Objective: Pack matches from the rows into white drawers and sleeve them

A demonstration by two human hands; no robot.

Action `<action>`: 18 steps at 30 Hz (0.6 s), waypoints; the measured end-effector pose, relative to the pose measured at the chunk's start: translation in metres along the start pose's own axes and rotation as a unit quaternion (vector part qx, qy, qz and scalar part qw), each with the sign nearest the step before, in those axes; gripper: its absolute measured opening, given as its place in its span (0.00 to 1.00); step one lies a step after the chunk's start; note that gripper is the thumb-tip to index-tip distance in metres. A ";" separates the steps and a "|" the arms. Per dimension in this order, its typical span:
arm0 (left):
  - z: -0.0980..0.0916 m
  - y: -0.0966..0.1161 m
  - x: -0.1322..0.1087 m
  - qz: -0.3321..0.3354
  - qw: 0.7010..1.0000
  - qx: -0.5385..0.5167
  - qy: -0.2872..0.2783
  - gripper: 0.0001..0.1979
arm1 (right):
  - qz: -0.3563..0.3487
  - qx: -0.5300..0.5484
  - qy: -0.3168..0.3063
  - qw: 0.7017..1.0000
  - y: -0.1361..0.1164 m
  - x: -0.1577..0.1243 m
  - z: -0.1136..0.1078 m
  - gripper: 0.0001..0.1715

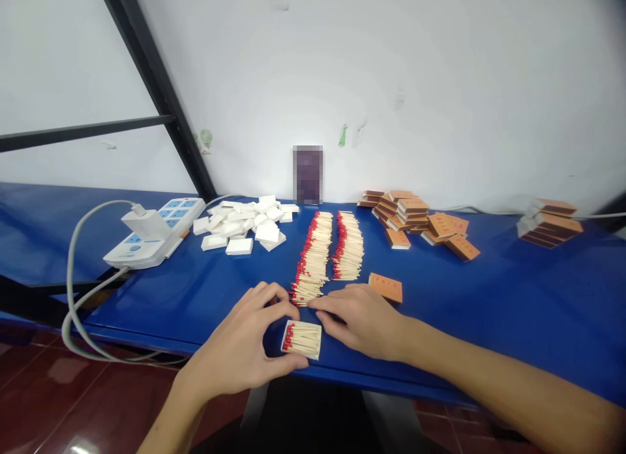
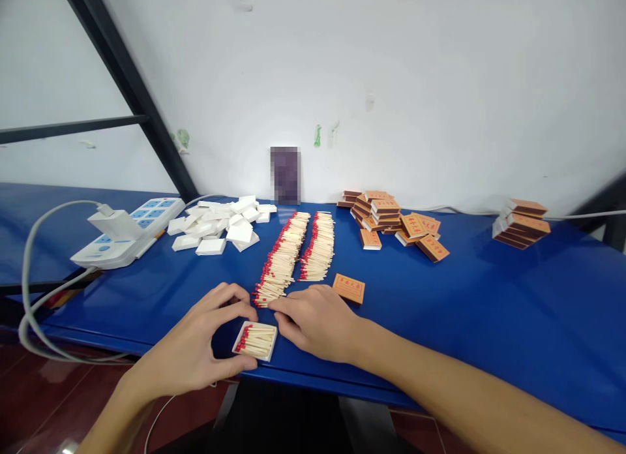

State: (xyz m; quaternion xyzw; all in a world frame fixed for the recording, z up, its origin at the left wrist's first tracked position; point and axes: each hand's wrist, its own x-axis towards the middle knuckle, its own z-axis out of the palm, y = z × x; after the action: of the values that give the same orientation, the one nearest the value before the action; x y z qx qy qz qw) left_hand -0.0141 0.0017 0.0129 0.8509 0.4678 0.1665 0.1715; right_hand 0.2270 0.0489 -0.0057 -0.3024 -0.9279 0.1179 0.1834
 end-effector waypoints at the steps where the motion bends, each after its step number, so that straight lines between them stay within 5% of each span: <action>1: 0.000 0.000 0.000 0.000 1.000 0.000 -0.001 0.17 | -0.004 0.001 -0.004 1.000 0.000 0.000 0.000 0.16; 16: -0.002 0.000 -0.003 0.003 1.000 -0.025 -0.009 0.31 | -0.011 -0.004 -0.014 1.000 -0.001 -0.001 -0.001 0.14; 18: -0.004 -0.002 -0.005 0.014 0.997 -0.070 -0.002 0.27 | -0.003 -0.004 -0.012 1.000 -0.001 -0.001 -0.001 0.14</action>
State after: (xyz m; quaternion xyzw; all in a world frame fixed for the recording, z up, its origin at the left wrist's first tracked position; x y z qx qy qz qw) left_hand -0.0202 -0.0006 0.0151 0.8435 0.4426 0.1994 0.2299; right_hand 0.2273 0.0476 -0.0041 -0.2987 -0.9314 0.1177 0.1716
